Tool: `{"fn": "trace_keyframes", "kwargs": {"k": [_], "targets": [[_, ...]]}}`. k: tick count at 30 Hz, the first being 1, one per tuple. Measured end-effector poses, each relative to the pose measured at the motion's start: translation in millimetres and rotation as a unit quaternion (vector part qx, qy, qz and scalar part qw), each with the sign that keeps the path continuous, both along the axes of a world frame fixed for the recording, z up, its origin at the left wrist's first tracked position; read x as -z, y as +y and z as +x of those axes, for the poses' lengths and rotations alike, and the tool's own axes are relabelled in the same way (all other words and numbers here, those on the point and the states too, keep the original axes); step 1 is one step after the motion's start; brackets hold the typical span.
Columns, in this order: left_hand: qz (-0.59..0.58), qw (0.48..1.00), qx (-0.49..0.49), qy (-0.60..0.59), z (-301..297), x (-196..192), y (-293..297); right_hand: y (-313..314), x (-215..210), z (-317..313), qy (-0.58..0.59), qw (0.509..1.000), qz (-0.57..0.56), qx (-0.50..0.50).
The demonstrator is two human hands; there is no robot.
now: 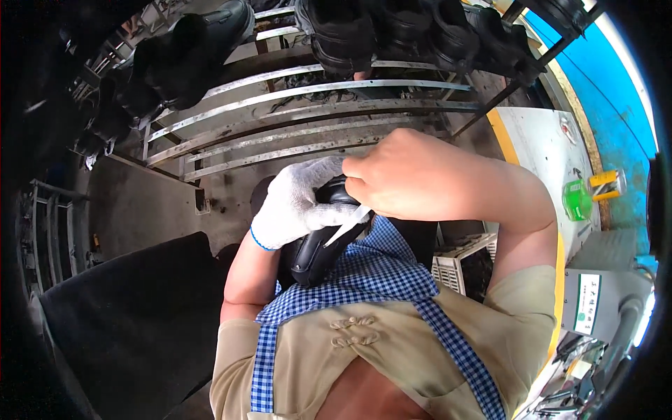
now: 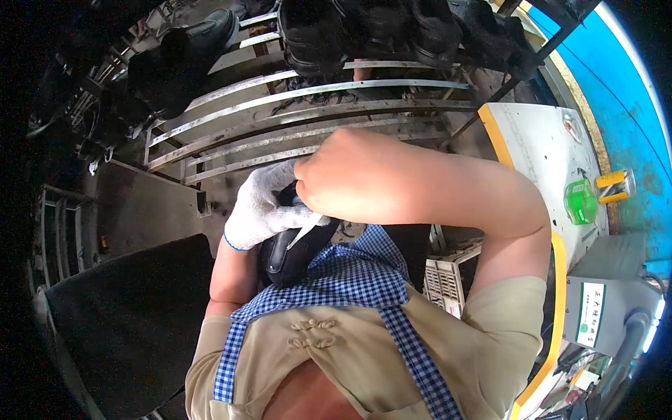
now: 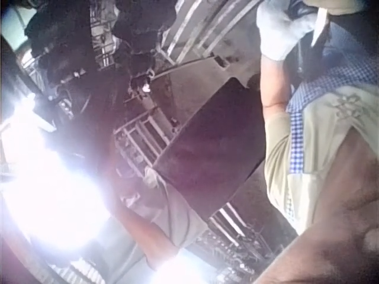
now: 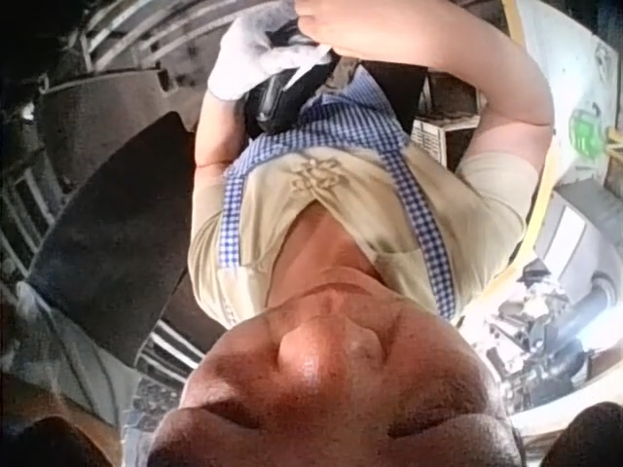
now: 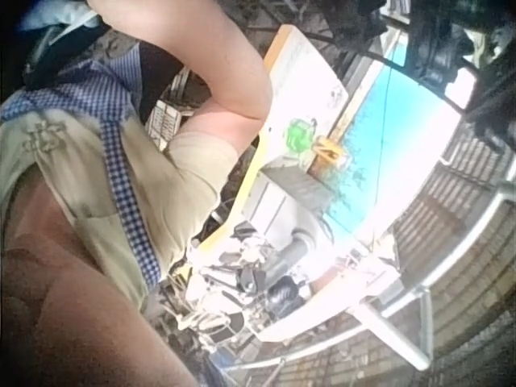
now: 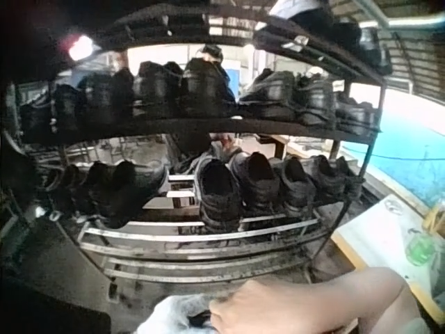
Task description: Trim excess material from the edges of shoes using a small knife.
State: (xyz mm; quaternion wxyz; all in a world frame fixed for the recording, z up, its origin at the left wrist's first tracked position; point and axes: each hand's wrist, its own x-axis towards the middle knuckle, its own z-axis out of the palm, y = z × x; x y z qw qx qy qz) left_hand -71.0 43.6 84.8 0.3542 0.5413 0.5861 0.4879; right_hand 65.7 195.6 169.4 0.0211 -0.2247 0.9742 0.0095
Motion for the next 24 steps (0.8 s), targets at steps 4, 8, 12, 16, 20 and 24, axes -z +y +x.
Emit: {"fn": "trace_keyframes", "kwargs": {"k": [4, 8, 12, 16, 20, 24], "targets": [[-0.001, 1.0, -0.003, -0.026, 3.9, 7.8, -1.7, -2.3, 15.0, 2.5, -0.016, 0.999, -0.013, 0.044], [-0.008, 0.994, 0.0, -0.108, 6.7, 16.0, -5.0, 11.2, 31.2, 10.7, 0.021, 0.994, -0.107, 0.028], [-0.003, 0.993, 0.005, -0.115, 6.4, 18.0, -1.0, 28.7, 54.1, 10.4, 0.03, 0.939, -0.339, 0.042], [0.019, 0.996, -0.009, -0.09, -3.9, 16.4, 7.5, 40.1, 62.6, 4.4, 0.048, 0.885, -0.461, 0.05], [0.023, 0.992, -0.023, -0.122, -13.2, 9.1, 10.0, 34.1, 43.5, 2.5, 0.122, 0.94, -0.317, 0.028], [0.023, 0.999, -0.034, 0.009, -16.5, 13.7, -13.6, 13.7, 28.8, -3.7, 0.032, 0.983, -0.175, 0.038]]}}
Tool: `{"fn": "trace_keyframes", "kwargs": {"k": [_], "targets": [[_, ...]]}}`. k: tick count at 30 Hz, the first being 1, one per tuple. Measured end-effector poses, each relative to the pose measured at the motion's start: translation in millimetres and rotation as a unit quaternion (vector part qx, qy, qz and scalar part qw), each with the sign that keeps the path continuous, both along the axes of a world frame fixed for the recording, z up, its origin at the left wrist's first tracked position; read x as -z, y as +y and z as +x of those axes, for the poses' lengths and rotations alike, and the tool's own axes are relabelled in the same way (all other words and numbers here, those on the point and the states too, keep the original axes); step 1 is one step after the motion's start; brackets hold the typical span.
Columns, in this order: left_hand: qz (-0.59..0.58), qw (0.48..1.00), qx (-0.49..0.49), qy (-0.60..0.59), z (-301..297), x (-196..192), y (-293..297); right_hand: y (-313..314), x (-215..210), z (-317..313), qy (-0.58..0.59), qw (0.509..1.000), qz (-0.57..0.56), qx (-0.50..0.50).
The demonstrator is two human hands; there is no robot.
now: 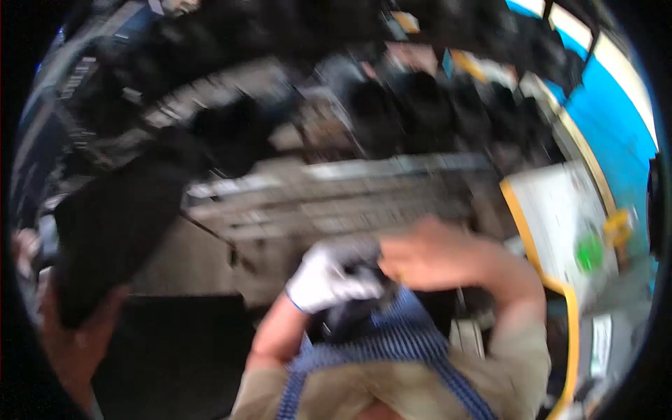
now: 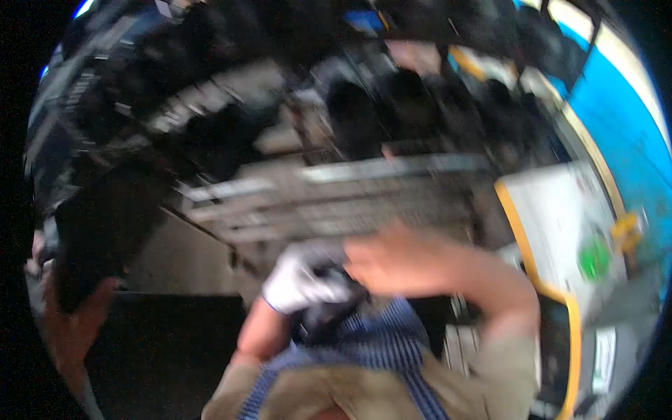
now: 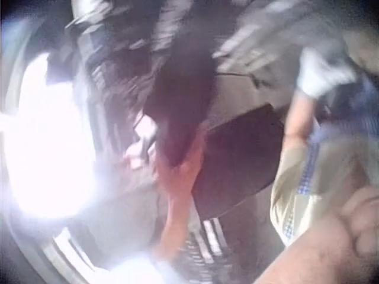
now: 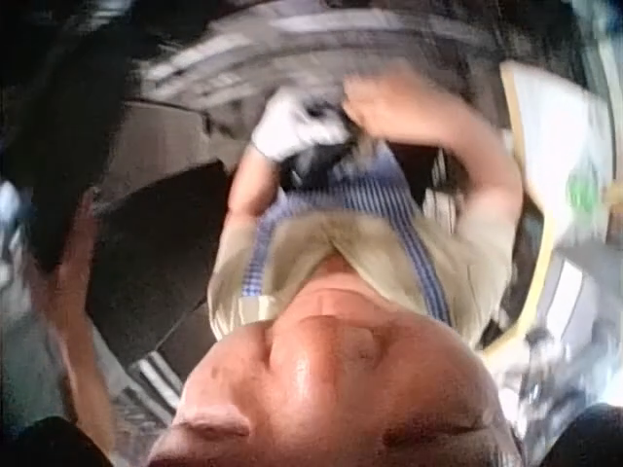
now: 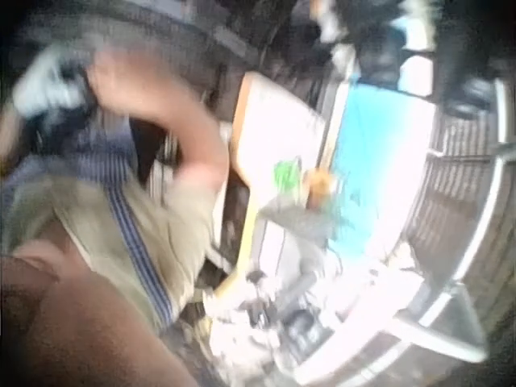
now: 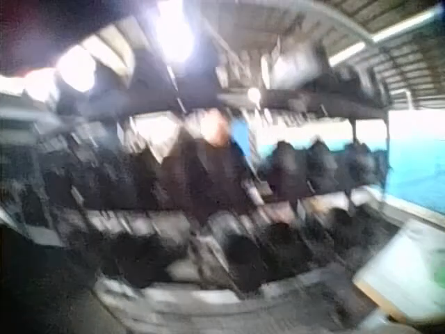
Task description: Trim excess material from the edges of shoes using a small knife.
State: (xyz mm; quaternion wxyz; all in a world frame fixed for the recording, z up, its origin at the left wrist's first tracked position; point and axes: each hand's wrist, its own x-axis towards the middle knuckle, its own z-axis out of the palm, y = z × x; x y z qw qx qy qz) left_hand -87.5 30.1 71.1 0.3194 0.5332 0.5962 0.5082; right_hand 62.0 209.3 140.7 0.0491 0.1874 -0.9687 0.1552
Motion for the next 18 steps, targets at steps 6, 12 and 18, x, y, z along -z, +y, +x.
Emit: {"fn": "trace_keyframes", "kwargs": {"k": [6, 12, 18], "targets": [[-0.021, 0.995, 0.087, -0.037, 29.5, 7.2, 6.4, -7.9, 7.2, 11.7, -0.144, 0.976, 0.158, -0.045], [-0.063, 0.995, 0.036, -0.064, 26.5, 7.2, -7.8, -4.9, 29.6, -8.4, -0.067, 0.984, 0.142, -0.09], [-0.062, 0.994, 0.029, -0.089, 10.4, 27.7, -4.2, 2.8, 39.1, -21.6, -0.027, 0.996, 0.028, -0.085]]}}
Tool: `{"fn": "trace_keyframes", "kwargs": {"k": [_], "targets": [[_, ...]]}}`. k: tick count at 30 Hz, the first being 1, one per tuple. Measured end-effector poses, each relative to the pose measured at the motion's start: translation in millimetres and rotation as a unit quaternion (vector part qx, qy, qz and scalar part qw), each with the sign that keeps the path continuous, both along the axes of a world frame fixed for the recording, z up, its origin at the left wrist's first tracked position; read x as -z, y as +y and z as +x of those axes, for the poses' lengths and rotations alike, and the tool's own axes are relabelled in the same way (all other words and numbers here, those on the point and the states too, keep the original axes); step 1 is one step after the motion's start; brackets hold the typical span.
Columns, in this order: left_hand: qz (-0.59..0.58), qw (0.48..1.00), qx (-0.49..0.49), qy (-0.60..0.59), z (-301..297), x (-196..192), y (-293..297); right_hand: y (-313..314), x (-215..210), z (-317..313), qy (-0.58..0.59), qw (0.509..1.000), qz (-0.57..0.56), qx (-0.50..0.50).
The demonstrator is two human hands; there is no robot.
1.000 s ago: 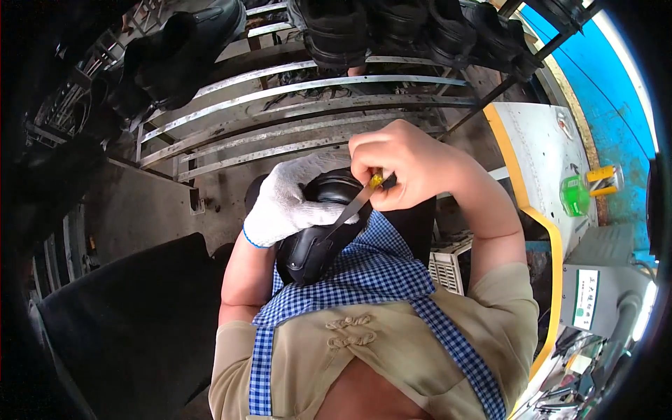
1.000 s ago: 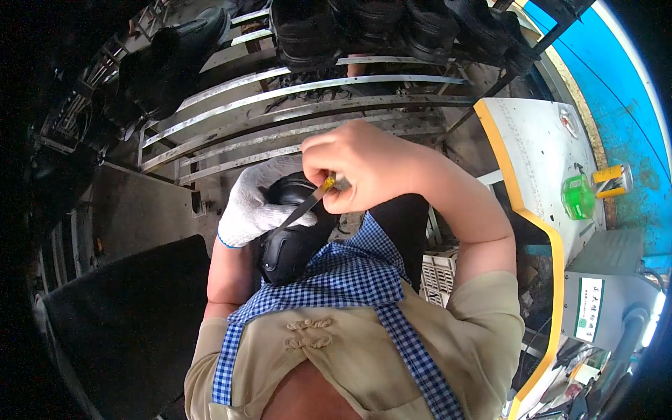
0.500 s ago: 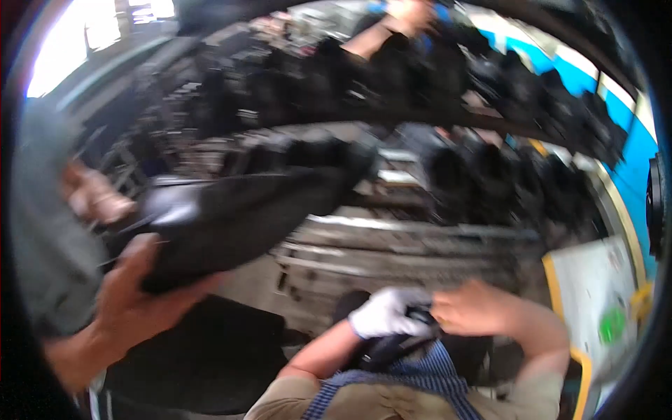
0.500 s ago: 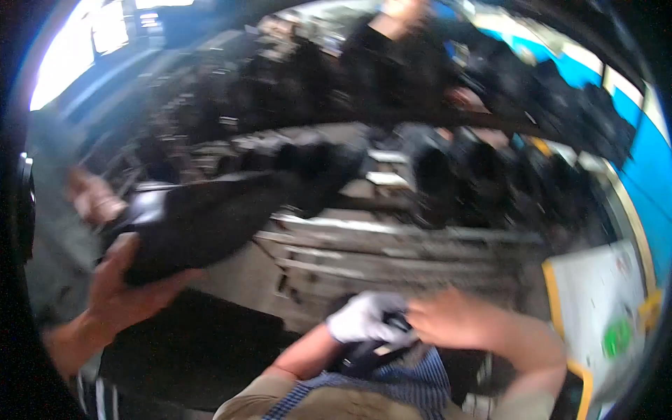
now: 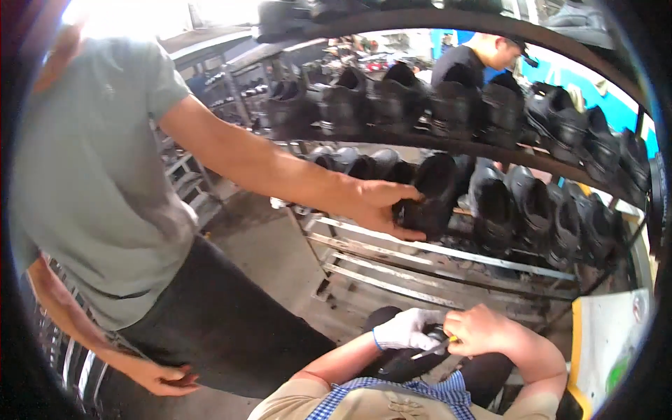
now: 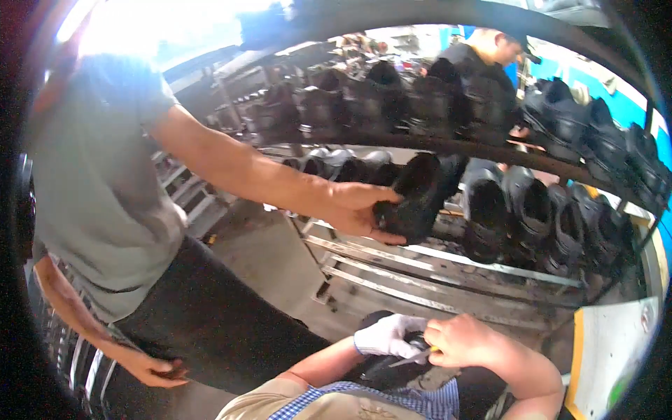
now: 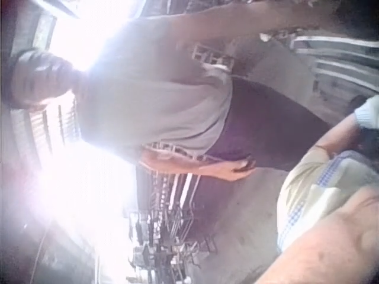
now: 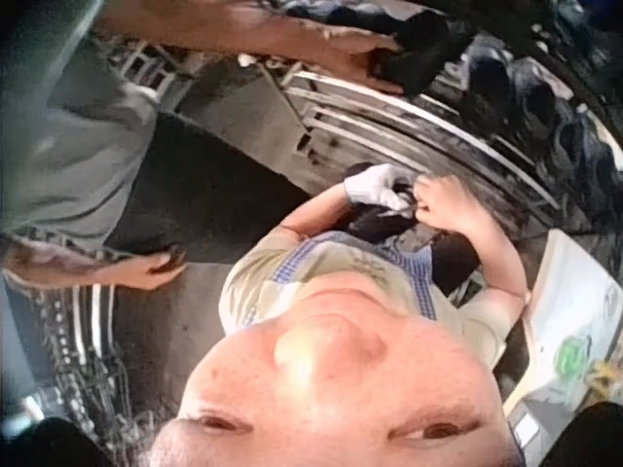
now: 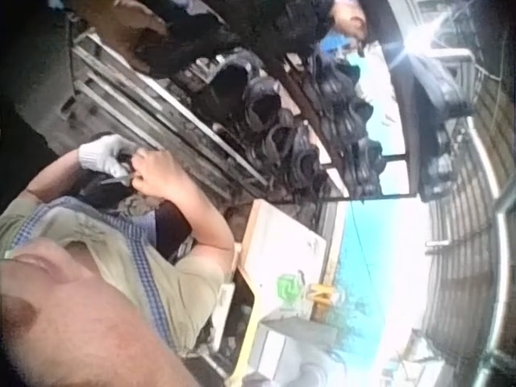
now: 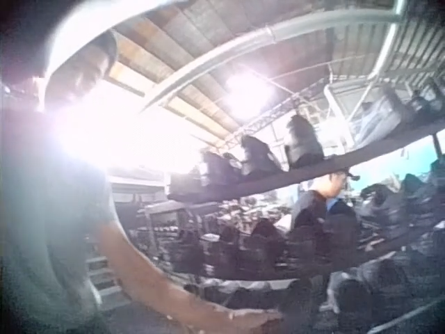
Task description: Trim excess material from the edges of shoes using a small knife.
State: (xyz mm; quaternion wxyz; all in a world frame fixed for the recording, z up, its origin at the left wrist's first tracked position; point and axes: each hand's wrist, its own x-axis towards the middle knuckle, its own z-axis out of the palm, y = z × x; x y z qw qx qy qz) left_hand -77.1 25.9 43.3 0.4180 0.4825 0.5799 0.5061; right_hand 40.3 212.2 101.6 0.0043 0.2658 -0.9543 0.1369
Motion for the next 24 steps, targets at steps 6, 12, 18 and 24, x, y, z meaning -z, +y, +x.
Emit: {"fn": "trace_keyframes", "kwargs": {"k": [6, 12, 18, 24], "targets": [[-0.011, 0.999, 0.027, -0.036, -1.0, -12.2, 5.4, 4.6, 5.8, 5.2, 0.016, 0.992, -0.122, 0.034], [0.032, 0.999, 0.034, 0.012, 4.9, -15.9, 7.4, 5.3, 10.8, 20.1, 0.002, 0.979, -0.193, 0.069], [0.014, 0.998, 0.027, 0.052, 8.7, -12.0, 1.7, -1.4, 15.0, 23.4, 0.026, 0.973, -0.221, 0.058], [0.043, 0.993, -0.01, 0.109, 1.8, -19.8, 1.8, -4.7, 7.8, 12.5, 0.055, 0.975, -0.203, 0.077]]}}
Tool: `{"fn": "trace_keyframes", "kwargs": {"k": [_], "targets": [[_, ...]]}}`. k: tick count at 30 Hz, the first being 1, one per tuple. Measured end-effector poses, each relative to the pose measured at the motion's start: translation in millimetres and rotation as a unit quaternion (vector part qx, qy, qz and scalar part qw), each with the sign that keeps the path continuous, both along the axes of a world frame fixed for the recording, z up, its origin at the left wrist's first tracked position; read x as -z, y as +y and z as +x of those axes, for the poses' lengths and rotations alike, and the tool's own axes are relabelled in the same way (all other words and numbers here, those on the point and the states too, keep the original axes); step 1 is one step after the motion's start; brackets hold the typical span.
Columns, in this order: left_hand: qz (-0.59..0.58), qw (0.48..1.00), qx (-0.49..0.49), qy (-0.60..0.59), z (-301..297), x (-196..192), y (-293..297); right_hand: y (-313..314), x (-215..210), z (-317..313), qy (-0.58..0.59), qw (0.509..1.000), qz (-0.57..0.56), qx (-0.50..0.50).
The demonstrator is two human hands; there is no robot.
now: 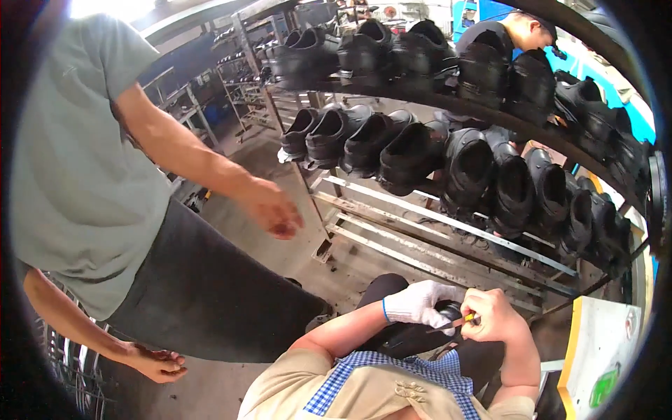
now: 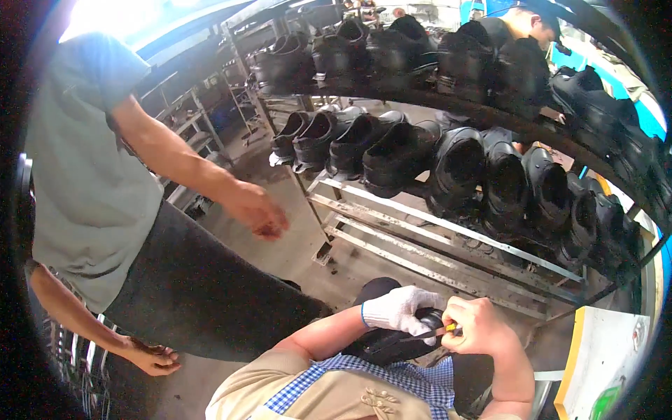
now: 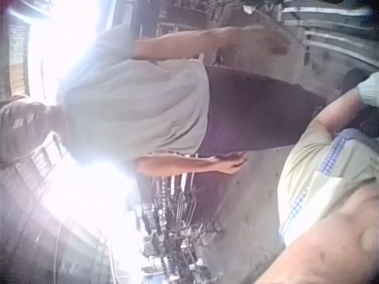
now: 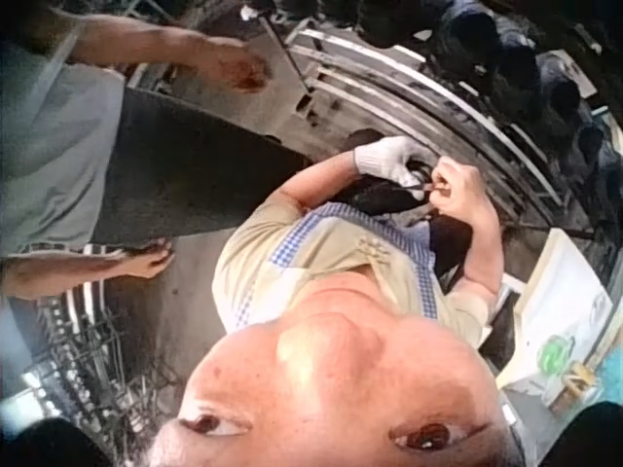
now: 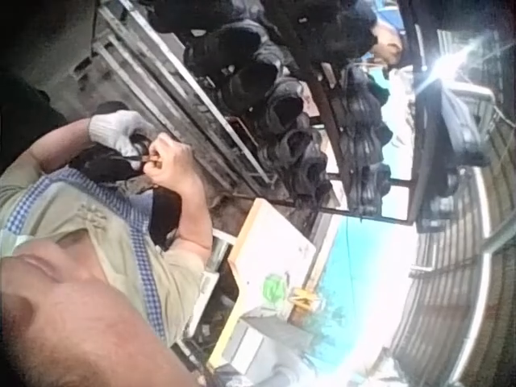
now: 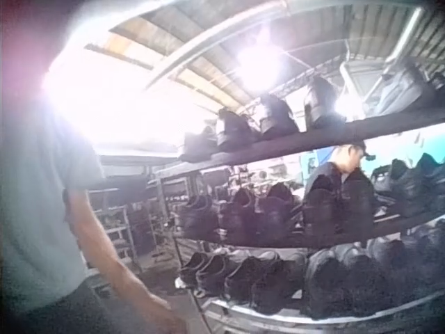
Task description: Trim excess material from the edges of shoes using a small knife.
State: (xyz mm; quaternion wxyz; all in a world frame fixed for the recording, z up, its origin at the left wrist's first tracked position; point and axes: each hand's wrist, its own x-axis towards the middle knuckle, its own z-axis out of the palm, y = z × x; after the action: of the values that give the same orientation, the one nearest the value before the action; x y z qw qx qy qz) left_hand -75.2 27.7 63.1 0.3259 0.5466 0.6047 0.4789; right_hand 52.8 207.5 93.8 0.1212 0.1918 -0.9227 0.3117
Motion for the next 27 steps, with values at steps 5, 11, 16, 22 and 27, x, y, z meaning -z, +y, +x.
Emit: {"fn": "trace_keyframes", "kwargs": {"k": [5, 11, 16, 22, 27], "targets": [[0.016, 0.999, 0.007, -0.036, 0.0, -6.6, -3.6, -0.4, 1.0, -2.9, -0.019, 1.0, -0.006, -0.009], [-0.007, 0.998, 0.007, -0.064, -3.8, -7.5, -8.6, -3.3, 3.7, -7.8, -0.015, 1.0, 0.001, 0.005], [-0.017, 0.999, 0.015, -0.039, -12.2, -7.3, -11.0, -6.3, 3.3, -14.7, 0.003, 1.0, -0.01, -0.009], [0.001, 0.997, 0.018, -0.078, -5.9, 0.3, -11.5, -5.9, 8.1, -10.7, -0.014, 0.999, -0.043, -0.006], [0.027, 0.997, 0.017, -0.077, 7.4, -2.9, -7.0, 0.4, 6.7, 5.2, -0.06, 0.997, -0.054, 0.017]]}}
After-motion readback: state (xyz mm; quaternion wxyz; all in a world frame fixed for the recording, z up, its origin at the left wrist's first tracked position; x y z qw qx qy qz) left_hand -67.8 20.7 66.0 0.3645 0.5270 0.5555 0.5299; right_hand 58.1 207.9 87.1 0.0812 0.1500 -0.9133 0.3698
